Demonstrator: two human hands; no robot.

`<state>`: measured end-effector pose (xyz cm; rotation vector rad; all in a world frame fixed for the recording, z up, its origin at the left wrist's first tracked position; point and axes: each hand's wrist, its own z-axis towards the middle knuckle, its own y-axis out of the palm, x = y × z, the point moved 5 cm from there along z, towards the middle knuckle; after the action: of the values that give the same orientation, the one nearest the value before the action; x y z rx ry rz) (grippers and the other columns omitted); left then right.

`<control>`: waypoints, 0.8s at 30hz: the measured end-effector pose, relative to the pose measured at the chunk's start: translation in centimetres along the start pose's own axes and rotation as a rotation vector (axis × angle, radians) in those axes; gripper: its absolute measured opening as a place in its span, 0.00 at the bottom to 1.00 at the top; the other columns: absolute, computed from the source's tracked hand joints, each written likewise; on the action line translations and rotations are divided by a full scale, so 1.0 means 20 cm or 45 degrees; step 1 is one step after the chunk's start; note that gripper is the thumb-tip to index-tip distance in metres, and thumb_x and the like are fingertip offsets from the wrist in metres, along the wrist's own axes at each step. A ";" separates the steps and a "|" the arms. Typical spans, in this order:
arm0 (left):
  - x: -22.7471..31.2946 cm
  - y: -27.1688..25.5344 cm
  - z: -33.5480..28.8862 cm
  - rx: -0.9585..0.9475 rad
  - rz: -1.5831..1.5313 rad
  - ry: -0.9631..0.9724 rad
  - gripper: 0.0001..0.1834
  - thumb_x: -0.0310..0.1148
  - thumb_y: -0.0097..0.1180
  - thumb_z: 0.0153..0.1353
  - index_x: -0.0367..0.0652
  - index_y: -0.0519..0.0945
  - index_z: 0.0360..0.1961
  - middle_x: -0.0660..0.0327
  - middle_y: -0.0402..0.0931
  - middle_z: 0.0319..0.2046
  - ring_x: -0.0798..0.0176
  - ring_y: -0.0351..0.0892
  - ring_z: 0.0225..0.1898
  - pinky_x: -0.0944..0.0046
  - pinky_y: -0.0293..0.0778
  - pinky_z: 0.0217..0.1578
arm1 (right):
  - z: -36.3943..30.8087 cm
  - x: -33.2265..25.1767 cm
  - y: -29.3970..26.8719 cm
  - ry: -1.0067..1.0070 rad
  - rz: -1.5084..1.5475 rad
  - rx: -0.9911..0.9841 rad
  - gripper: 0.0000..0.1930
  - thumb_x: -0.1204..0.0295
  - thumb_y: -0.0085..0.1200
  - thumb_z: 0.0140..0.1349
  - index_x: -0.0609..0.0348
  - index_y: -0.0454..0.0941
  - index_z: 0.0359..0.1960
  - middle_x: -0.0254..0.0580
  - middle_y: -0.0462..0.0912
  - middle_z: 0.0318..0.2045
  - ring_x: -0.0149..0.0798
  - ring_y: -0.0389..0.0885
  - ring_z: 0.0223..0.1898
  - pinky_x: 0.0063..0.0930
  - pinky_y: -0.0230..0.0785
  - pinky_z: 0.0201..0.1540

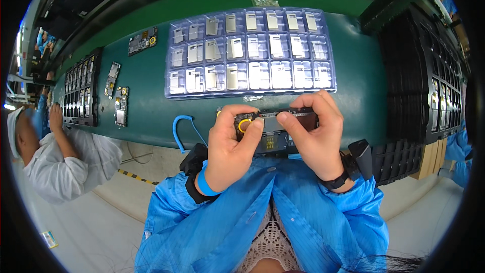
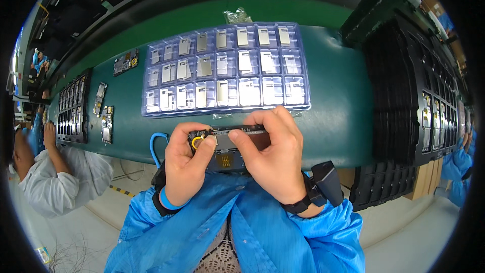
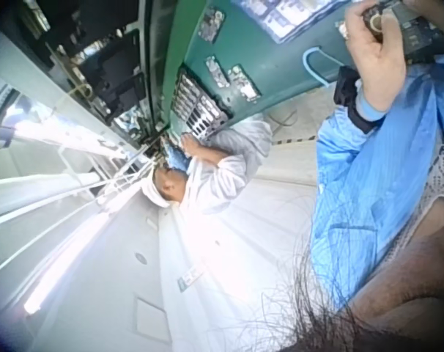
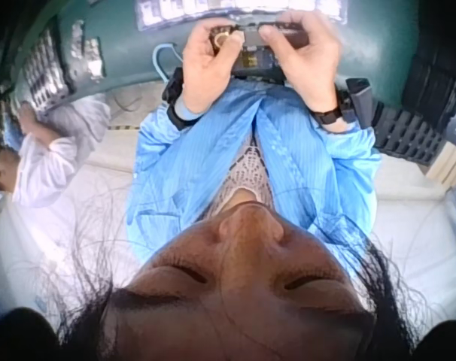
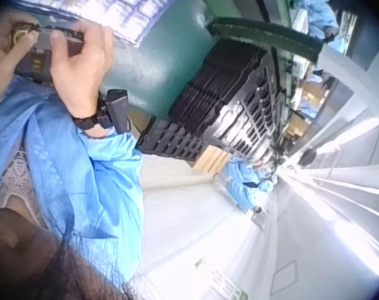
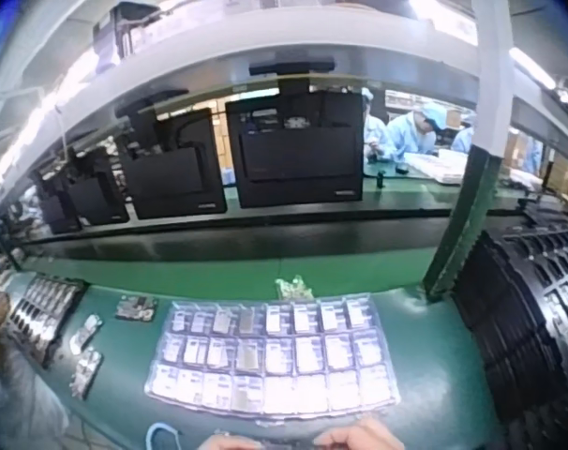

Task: Assembling and inspecting circuit boards on a manufacturing production line.

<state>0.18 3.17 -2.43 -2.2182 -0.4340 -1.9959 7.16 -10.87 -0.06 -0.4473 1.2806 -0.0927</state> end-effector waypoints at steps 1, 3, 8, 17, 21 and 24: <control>0.00 0.00 0.00 -0.009 -0.001 -0.006 0.10 0.22 0.48 0.58 0.37 0.66 0.42 0.64 0.71 0.31 0.79 0.67 0.31 0.77 0.65 0.32 | 0.01 0.01 0.01 0.054 0.049 -0.034 0.10 0.77 0.62 0.44 0.63 0.73 0.27 0.36 0.69 0.24 0.26 0.71 0.19 0.18 0.63 0.21; 0.01 0.01 0.01 -0.004 -0.050 0.063 0.11 0.23 0.48 0.59 0.36 0.66 0.43 0.63 0.71 0.33 0.77 0.68 0.33 0.75 0.66 0.34 | 0.02 0.05 0.01 0.209 0.118 -0.171 0.11 0.76 0.62 0.44 0.63 0.73 0.29 0.36 0.70 0.27 0.25 0.71 0.20 0.18 0.64 0.23; -0.01 0.02 0.05 -0.116 -0.051 -0.128 0.12 0.25 0.47 0.60 0.36 0.65 0.44 0.60 0.72 0.36 0.74 0.70 0.37 0.73 0.69 0.38 | 0.02 0.12 0.00 0.373 0.311 -0.322 0.12 0.78 0.60 0.45 0.63 0.73 0.32 0.37 0.70 0.31 0.24 0.72 0.21 0.17 0.66 0.24; -0.04 0.09 0.08 -0.152 -0.083 -0.155 0.12 0.23 0.50 0.58 0.36 0.66 0.43 0.61 0.72 0.36 0.74 0.70 0.37 0.73 0.69 0.38 | 0.02 0.14 -0.07 0.281 0.137 -0.160 0.12 0.78 0.60 0.43 0.65 0.73 0.30 0.41 0.72 0.31 0.27 0.74 0.20 0.19 0.67 0.23; -0.02 0.16 0.10 -0.179 -0.089 -0.181 0.12 0.23 0.49 0.58 0.36 0.66 0.43 0.61 0.72 0.35 0.74 0.70 0.36 0.73 0.69 0.38 | 0.03 0.21 -0.12 0.383 0.297 -0.226 0.11 0.77 0.61 0.44 0.65 0.73 0.30 0.41 0.72 0.30 0.29 0.77 0.24 0.19 0.69 0.24; -0.01 0.22 0.12 -0.233 -0.043 -0.203 0.11 0.23 0.49 0.59 0.36 0.66 0.42 0.61 0.72 0.35 0.74 0.70 0.34 0.73 0.69 0.37 | 0.02 0.23 -0.18 0.399 0.376 -0.150 0.10 0.75 0.61 0.45 0.65 0.74 0.29 0.41 0.72 0.29 0.30 0.77 0.25 0.21 0.69 0.25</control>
<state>3.68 -0.44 -2.54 -2.5076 -0.3188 -1.9549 9.53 -15.47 -2.73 -0.3478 1.6541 0.1691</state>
